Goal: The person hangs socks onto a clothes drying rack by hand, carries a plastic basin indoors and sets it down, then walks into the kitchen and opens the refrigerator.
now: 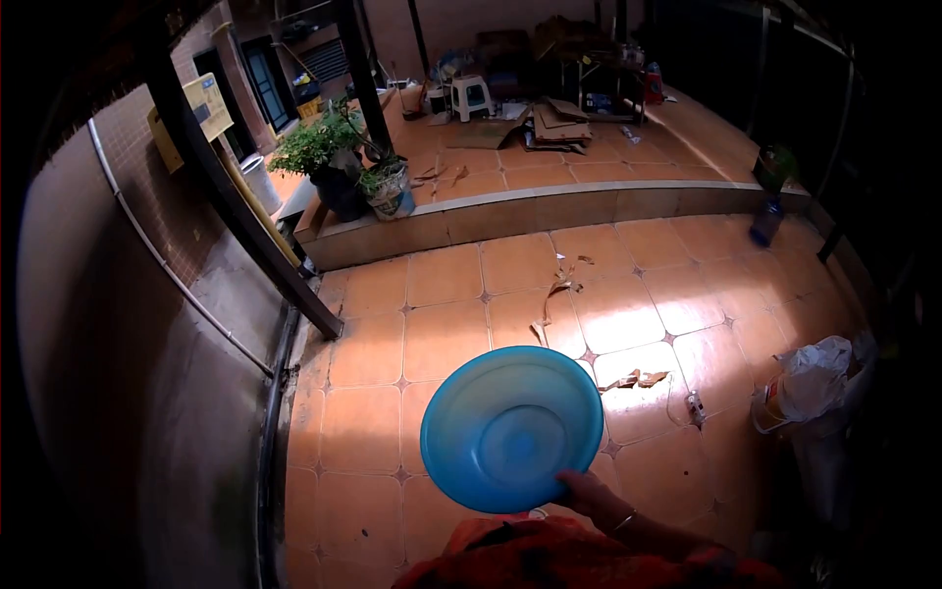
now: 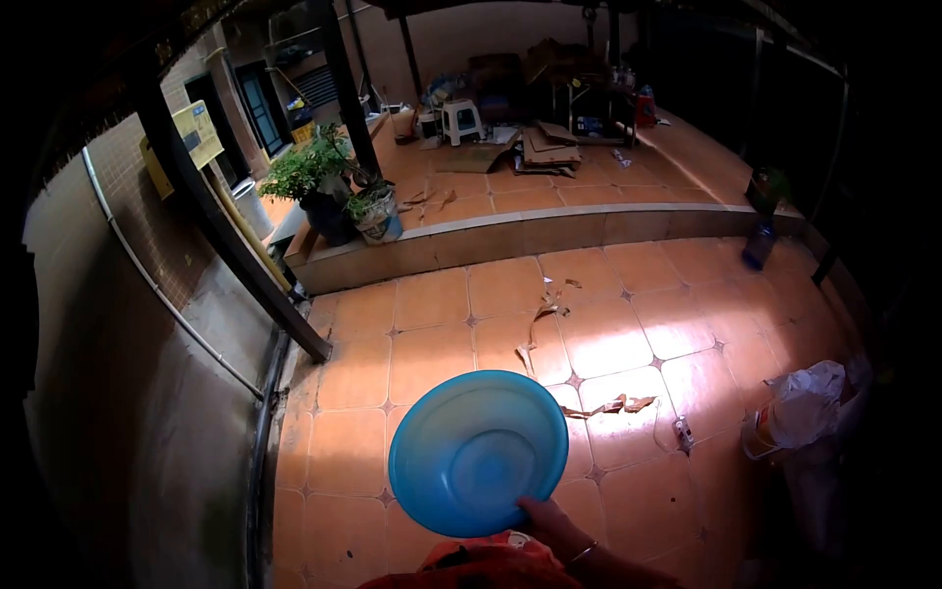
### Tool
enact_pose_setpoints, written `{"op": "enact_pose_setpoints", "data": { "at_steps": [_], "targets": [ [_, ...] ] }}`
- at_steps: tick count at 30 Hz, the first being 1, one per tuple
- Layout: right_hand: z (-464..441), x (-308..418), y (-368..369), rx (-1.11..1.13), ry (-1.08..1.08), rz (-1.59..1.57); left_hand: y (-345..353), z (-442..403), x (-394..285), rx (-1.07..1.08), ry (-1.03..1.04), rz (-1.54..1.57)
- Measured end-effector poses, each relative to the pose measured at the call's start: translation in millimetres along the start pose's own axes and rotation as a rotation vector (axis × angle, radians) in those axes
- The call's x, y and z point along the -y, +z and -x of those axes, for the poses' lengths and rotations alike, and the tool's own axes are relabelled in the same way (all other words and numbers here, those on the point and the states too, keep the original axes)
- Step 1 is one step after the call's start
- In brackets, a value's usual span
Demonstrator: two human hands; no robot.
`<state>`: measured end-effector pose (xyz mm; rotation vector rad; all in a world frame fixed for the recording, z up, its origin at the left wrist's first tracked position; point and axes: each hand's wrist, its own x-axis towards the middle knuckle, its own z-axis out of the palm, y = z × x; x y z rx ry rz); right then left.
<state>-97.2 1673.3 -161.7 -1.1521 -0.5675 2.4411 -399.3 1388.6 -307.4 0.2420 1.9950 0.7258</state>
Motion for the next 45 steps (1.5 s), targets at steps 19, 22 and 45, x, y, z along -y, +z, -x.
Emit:
{"op": "enact_pose_setpoints", "data": {
  "at_steps": [19, 22, 45],
  "targets": [
    [-260.7, 282.3, 104.8, -0.342, -0.042, 0.106, -105.2, -342.7, -306.8, 0.053, -0.287, 0.132],
    [-312.7, 326.3, 99.9, -0.368, -0.082, 0.040, -85.8, -372.5, -444.1, 0.019, -0.109, 0.157],
    [-722.7, 748.3, 193.6, -0.339, -0.214, -0.067, -84.5, -669.5, -700.3, 0.228, -0.221, -0.323]
  ]
}}
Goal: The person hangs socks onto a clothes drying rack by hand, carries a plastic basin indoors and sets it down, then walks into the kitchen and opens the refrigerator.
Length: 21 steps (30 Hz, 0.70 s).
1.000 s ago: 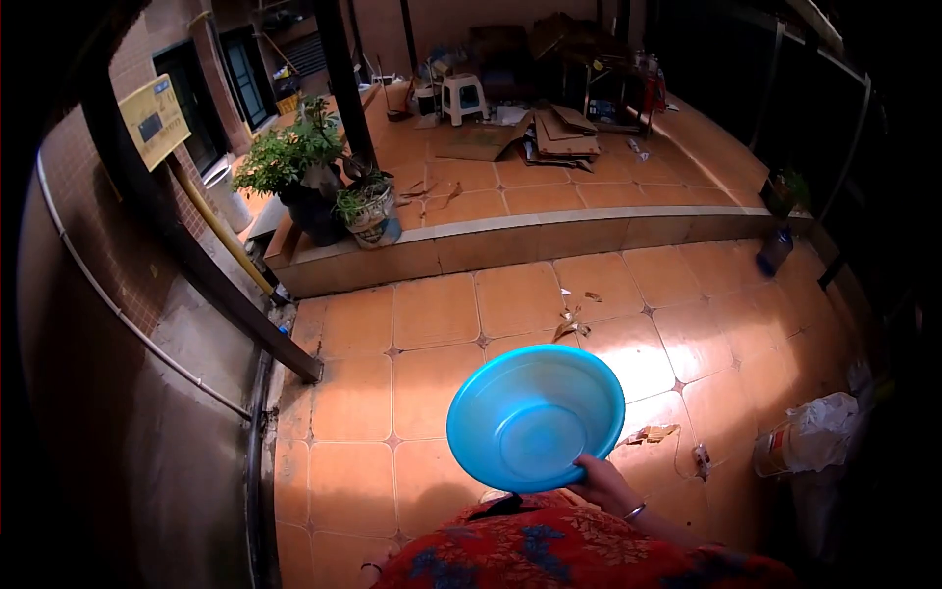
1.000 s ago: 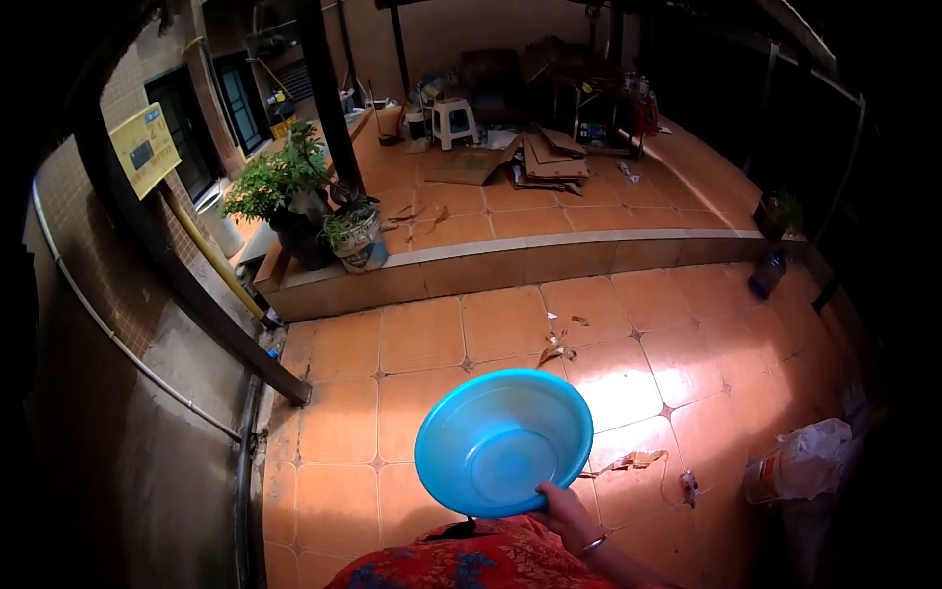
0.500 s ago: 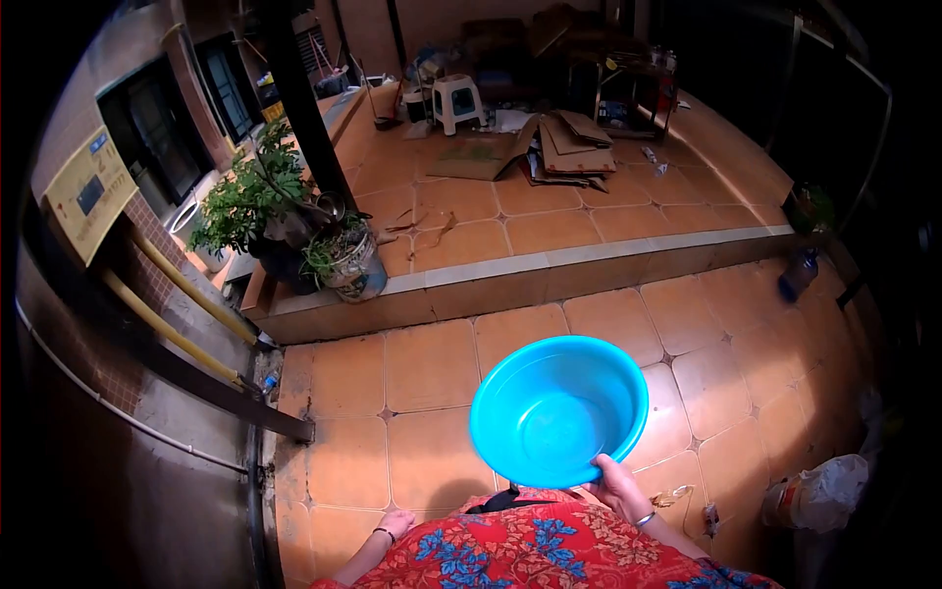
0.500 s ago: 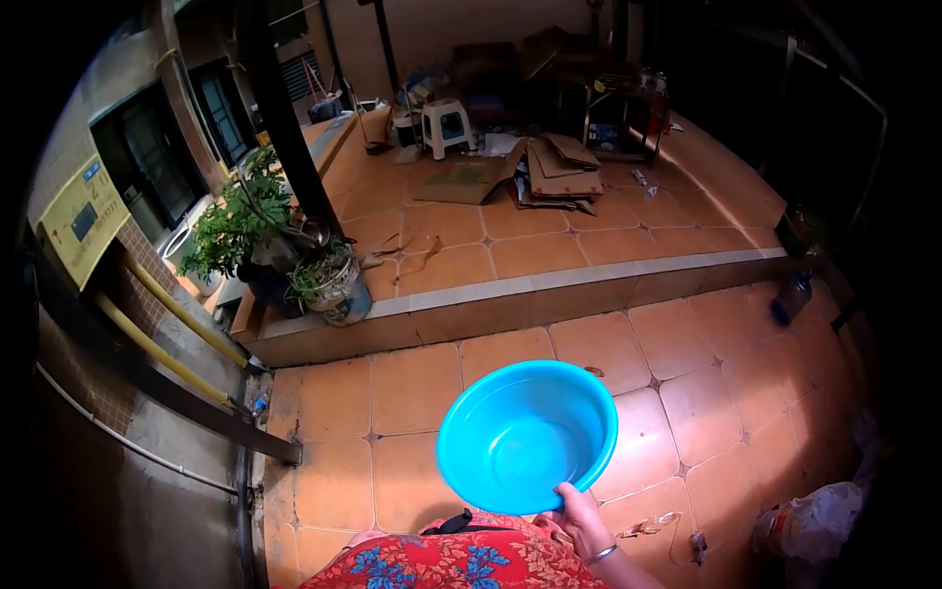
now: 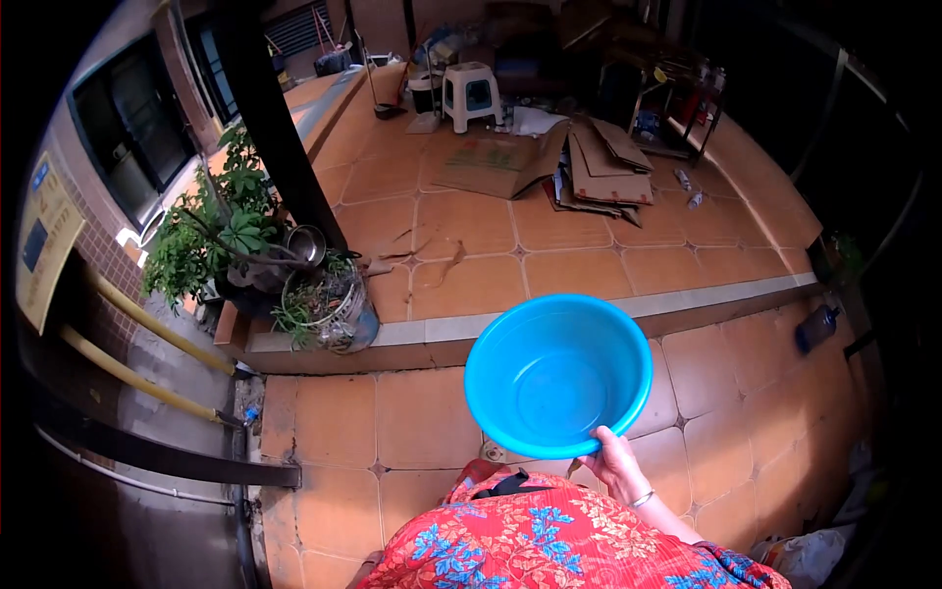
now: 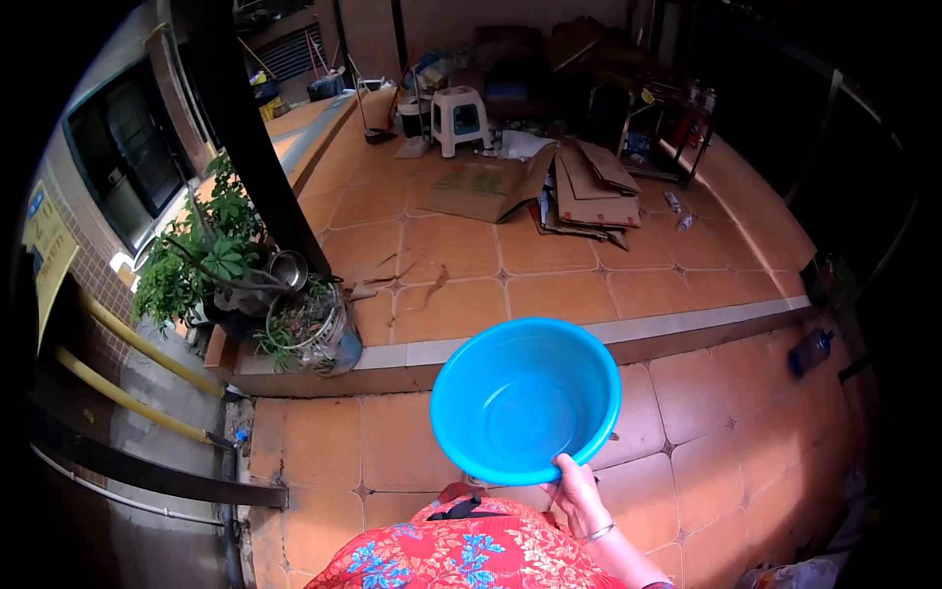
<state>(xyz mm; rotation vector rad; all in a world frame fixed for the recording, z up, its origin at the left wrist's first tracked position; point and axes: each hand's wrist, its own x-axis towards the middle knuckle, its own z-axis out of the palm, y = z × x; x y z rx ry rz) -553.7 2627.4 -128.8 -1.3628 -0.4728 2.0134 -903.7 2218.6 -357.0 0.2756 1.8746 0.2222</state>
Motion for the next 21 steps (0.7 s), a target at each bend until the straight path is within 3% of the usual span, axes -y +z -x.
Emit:
{"op": "enact_pose_setpoints", "data": {
  "at_steps": [4, 5, 7, 9, 11, 13, 16, 18, 21],
  "targets": [
    [-44.0, 62.6, 53.0, -0.052, -0.084, -0.081, -84.9, -21.9, -191.9, -0.071, 0.110, -0.112],
    [-54.4, 81.6, 67.9, -0.039, -0.102, -0.075, -99.9, -58.1, -225.3, -0.164, 0.106, 0.102],
    [-65.9, 115.0, 99.5, -0.046, -0.145, -0.104, -132.0, -114.5, -310.5, -0.330, 0.360, 0.168],
    [-98.0, 142.8, 123.4, -0.036, -0.179, -0.113, -157.2, -90.9, -432.0, -0.271, 0.586, 0.303],
    [-135.2, 166.3, 138.2, 0.015, -0.225, -0.076, -169.0, -62.7, -533.2, -0.123, 0.655, 0.437],
    [-171.4, 189.9, 161.8, 0.022, -0.228, -0.081, -177.0, -52.0, -611.4, 0.024, 0.762, 0.410],
    [-234.8, 218.7, 190.7, 0.019, -0.207, -0.108, -194.8, -75.0, -712.0, 0.054, 0.900, 0.285],
    [-291.3, 244.1, 202.4, 0.039, -0.111, -0.059, -219.2, -128.2, -779.8, 0.043, 0.958, 0.280],
    [-326.6, 304.0, 240.3, -0.001, 0.074, -0.079, -258.5, -139.1, -876.9, -0.021, 0.827, 0.293]
  ]
}}
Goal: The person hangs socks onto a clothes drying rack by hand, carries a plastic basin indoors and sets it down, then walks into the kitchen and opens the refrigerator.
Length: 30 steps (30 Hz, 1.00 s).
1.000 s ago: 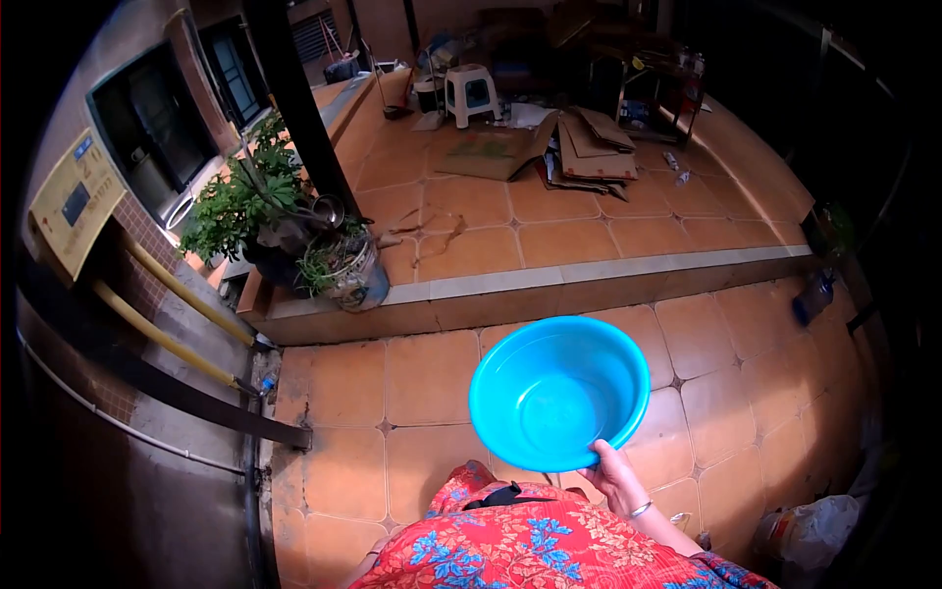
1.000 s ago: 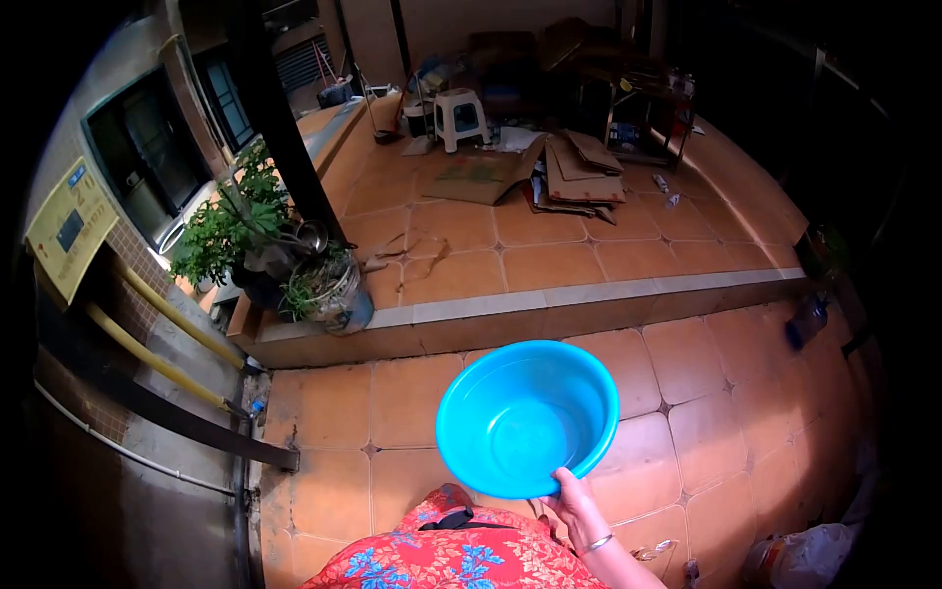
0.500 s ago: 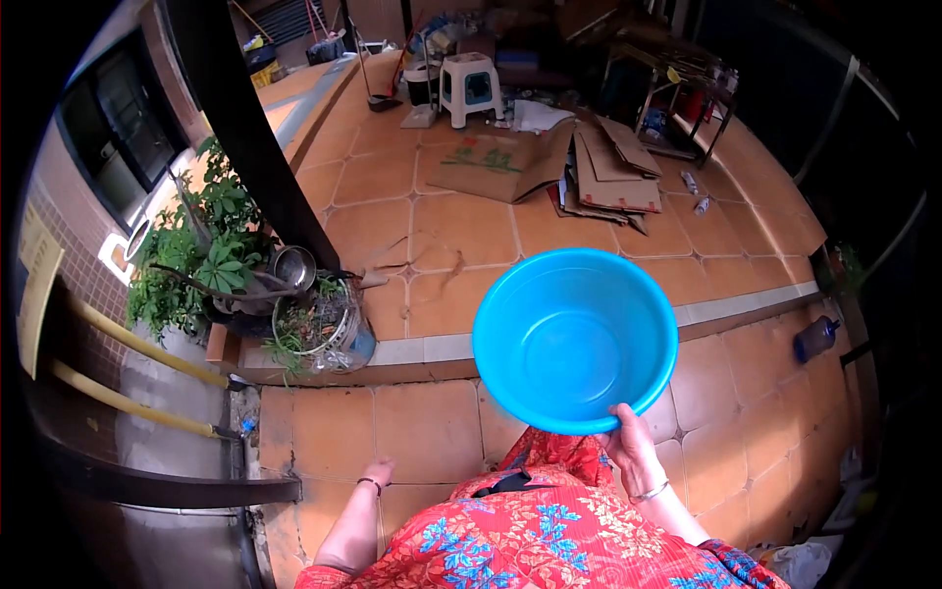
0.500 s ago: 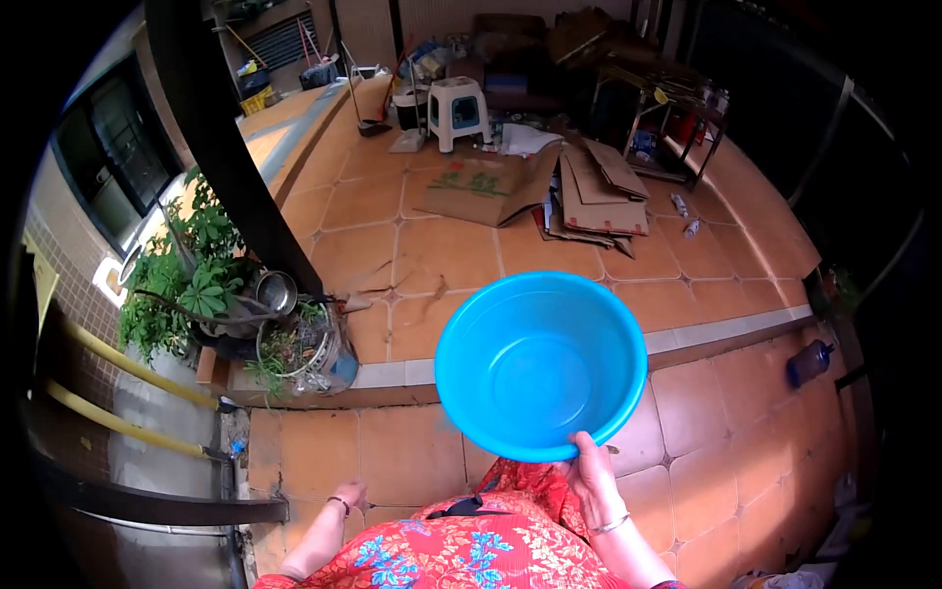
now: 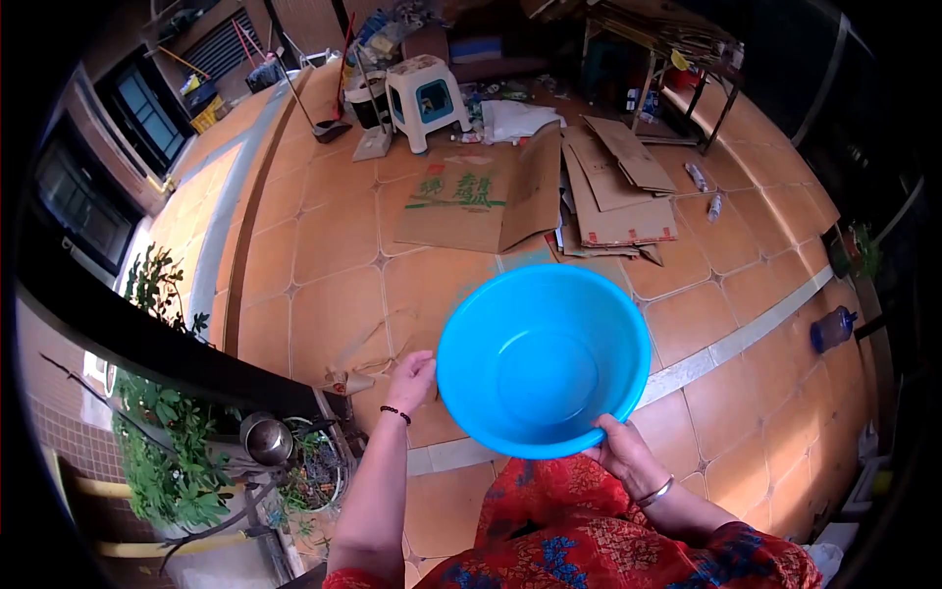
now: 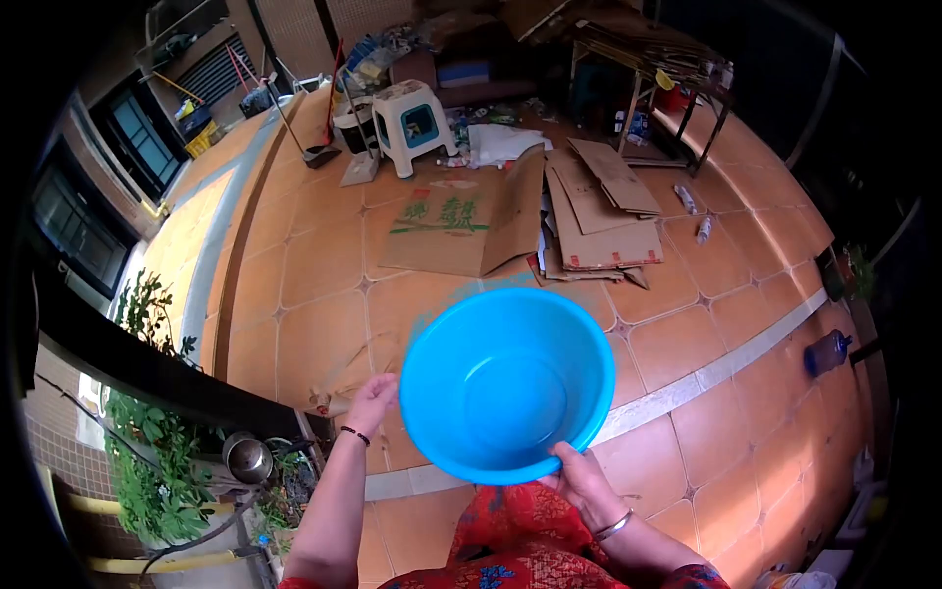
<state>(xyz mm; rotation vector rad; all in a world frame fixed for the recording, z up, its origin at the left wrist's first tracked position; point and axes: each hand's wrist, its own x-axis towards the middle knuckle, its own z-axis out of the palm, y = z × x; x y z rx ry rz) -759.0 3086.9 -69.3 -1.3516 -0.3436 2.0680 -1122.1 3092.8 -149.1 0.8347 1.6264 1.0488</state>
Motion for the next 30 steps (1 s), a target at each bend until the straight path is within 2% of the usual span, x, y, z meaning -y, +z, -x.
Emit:
{"op": "enact_pose_setpoints", "data": {
  "at_steps": [3, 5, 8, 9, 11, 14, 15, 18, 22, 25, 27, 28, 30],
  "targets": [
    [-23.3, 49.6, 20.9, -0.034, 0.153, -0.066, 13.4, -40.5, -46.1, -0.211, -0.073, 0.017],
    [-29.3, 76.9, 33.4, -0.075, 0.168, -0.086, 21.2, -43.0, -57.5, -0.009, -0.095, -0.049],
    [-29.5, 113.5, 52.9, -0.156, 0.223, 0.209, 28.2, -22.0, -61.3, -0.045, -0.290, 0.273],
    [-30.2, 123.4, 58.2, -0.164, 0.217, 0.201, 27.1, -13.2, -69.5, -0.026, -0.343, 0.430],
    [-32.6, 146.1, 71.0, -0.074, 0.301, 0.397, 23.8, 1.5, -85.8, -0.039, -0.404, 0.611],
    [-29.7, 173.1, 104.5, -0.015, 0.253, 0.404, 14.3, 13.0, -108.3, -0.082, -0.417, 0.506],
    [-27.2, 180.4, 114.5, 0.048, 0.222, 0.373, 11.4, 13.3, -113.4, -0.077, -0.415, 0.503],
    [-6.7, 226.5, 168.7, 0.094, 0.178, 0.442, -3.0, 10.9, -133.3, -0.240, -0.362, 0.465],
    [-11.5, 248.5, 201.7, 0.120, 0.153, 0.531, -28.9, -9.7, -171.4, -0.210, -0.347, 0.469],
    [3.5, 278.4, 232.1, 0.037, 0.166, 0.596, -44.3, -35.3, -191.4, -0.216, -0.299, 0.436],
    [-1.7, 290.0, 239.2, -0.058, 0.182, 0.477, -36.5, -57.5, -231.3, -0.172, -0.164, 0.464],
    [-13.9, 287.6, 229.0, -0.013, 0.121, 0.356, -32.9, -69.0, -248.2, -0.167, -0.163, 0.462],
    [-19.4, 299.6, 226.5, -0.073, 0.064, 0.251, -21.6, -91.8, -277.4, -0.042, 0.013, 0.234]
  ]
}}
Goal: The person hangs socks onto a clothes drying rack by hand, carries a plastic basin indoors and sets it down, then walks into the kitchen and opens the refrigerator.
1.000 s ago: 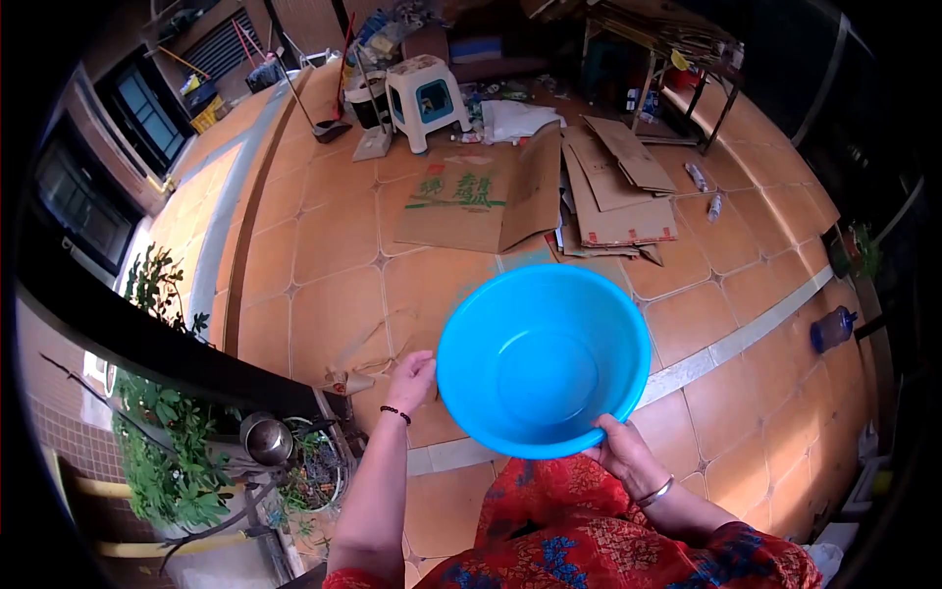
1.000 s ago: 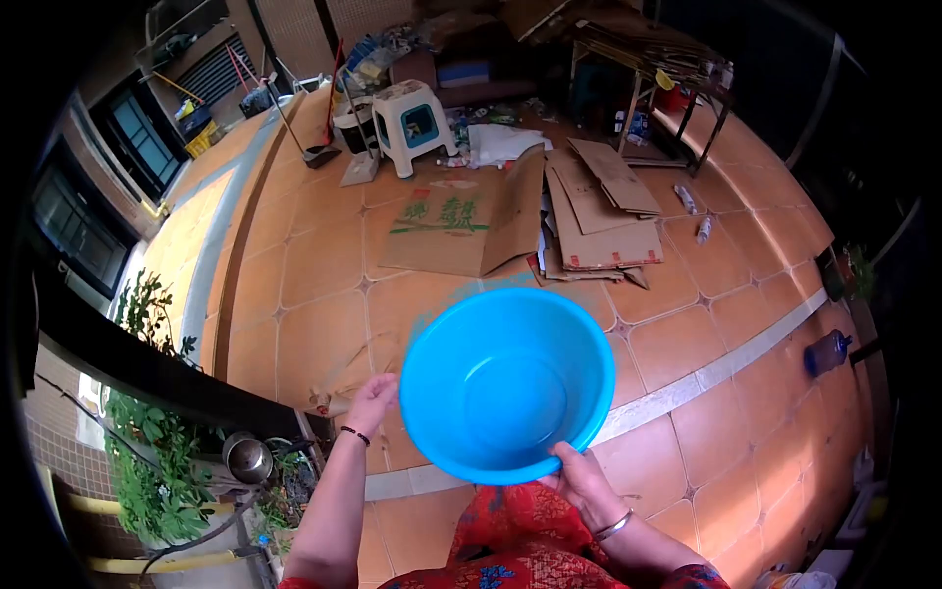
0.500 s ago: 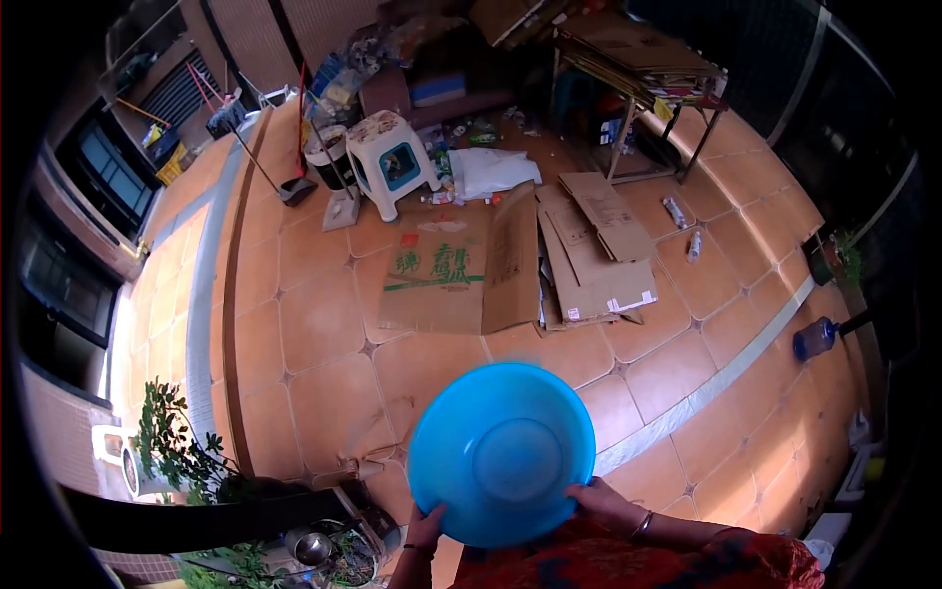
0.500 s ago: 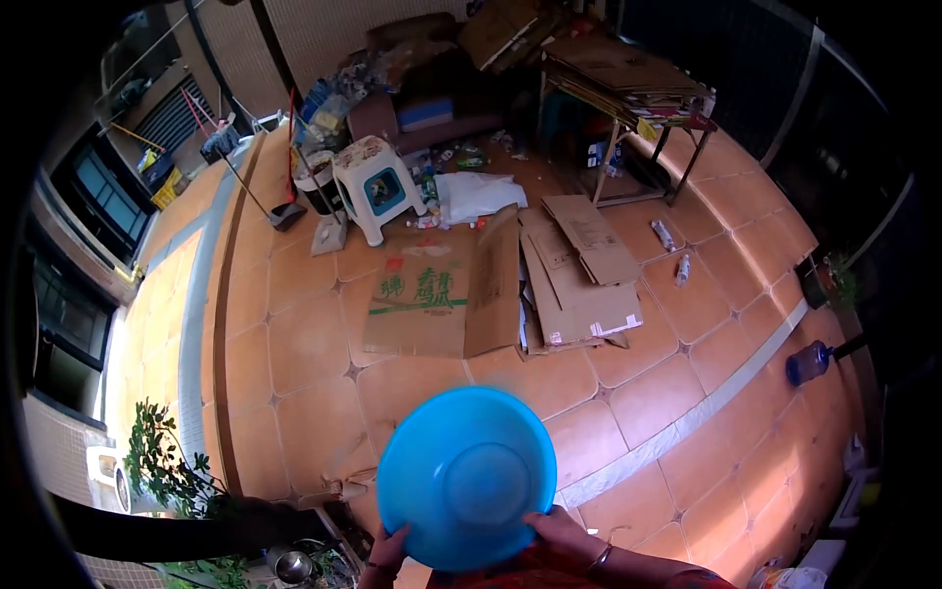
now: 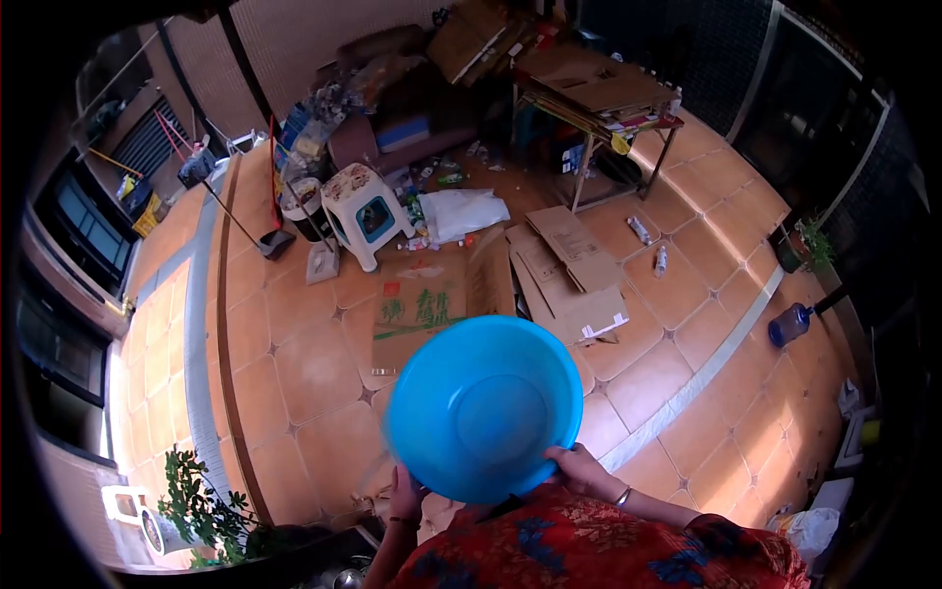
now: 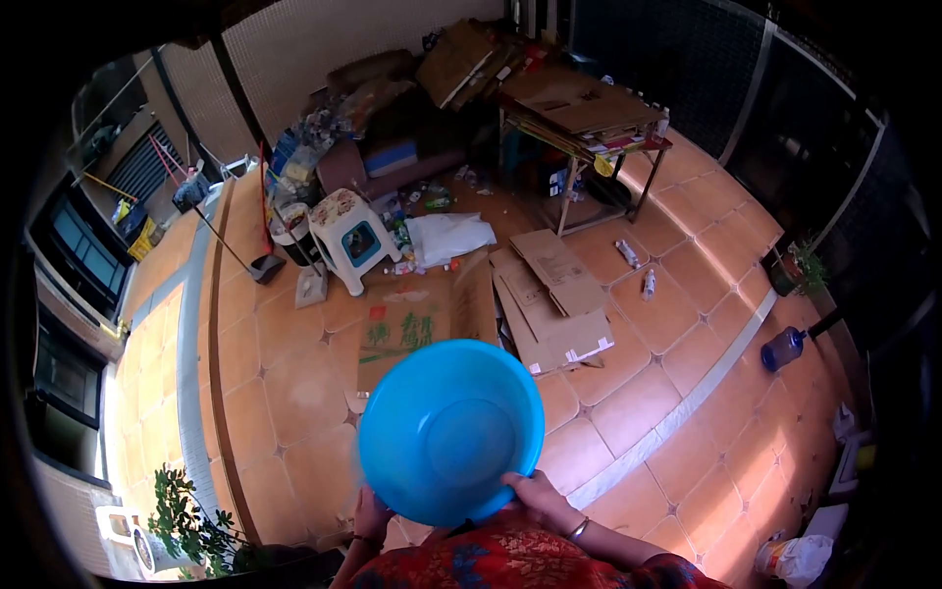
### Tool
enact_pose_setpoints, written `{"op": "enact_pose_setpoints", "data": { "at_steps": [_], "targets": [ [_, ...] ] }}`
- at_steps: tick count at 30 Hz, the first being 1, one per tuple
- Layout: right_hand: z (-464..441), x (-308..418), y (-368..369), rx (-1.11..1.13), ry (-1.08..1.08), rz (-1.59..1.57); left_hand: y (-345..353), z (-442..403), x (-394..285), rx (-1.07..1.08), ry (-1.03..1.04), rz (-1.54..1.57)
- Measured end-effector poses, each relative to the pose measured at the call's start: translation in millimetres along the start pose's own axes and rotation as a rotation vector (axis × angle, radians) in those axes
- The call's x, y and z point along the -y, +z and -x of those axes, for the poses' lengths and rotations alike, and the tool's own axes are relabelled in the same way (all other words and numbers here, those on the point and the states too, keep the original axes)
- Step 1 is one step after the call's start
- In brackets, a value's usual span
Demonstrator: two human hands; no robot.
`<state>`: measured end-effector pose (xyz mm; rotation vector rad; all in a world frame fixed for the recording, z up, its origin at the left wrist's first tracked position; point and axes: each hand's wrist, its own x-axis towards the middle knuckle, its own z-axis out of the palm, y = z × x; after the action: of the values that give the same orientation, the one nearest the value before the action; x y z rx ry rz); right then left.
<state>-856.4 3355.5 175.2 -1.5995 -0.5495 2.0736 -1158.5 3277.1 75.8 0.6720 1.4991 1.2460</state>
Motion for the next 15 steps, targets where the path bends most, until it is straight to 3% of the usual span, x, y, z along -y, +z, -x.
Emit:
{"op": "enact_pose_setpoints", "data": {
  "at_steps": [1, 3, 8, 15],
  "targets": [
    [-3.7, 6.2, -3.7, -0.062, -0.042, -0.108, 9.3, -10.5, -14.5, 0.008, 0.004, -0.005],
    [-15.4, 19.7, -21.4, -0.083, -0.066, -0.145, 31.2, -36.9, -40.5, -0.015, -0.361, 0.266],
    [-35.9, 52.3, -75.4, -0.246, -0.172, -0.373, 64.3, -98.0, -38.7, 0.152, -0.387, -0.009],
    [-64.2, 99.9, -129.1, -0.372, -0.253, -0.483, 105.1, -151.1, -70.7, 0.123, -0.548, -0.065]
  ]
}}
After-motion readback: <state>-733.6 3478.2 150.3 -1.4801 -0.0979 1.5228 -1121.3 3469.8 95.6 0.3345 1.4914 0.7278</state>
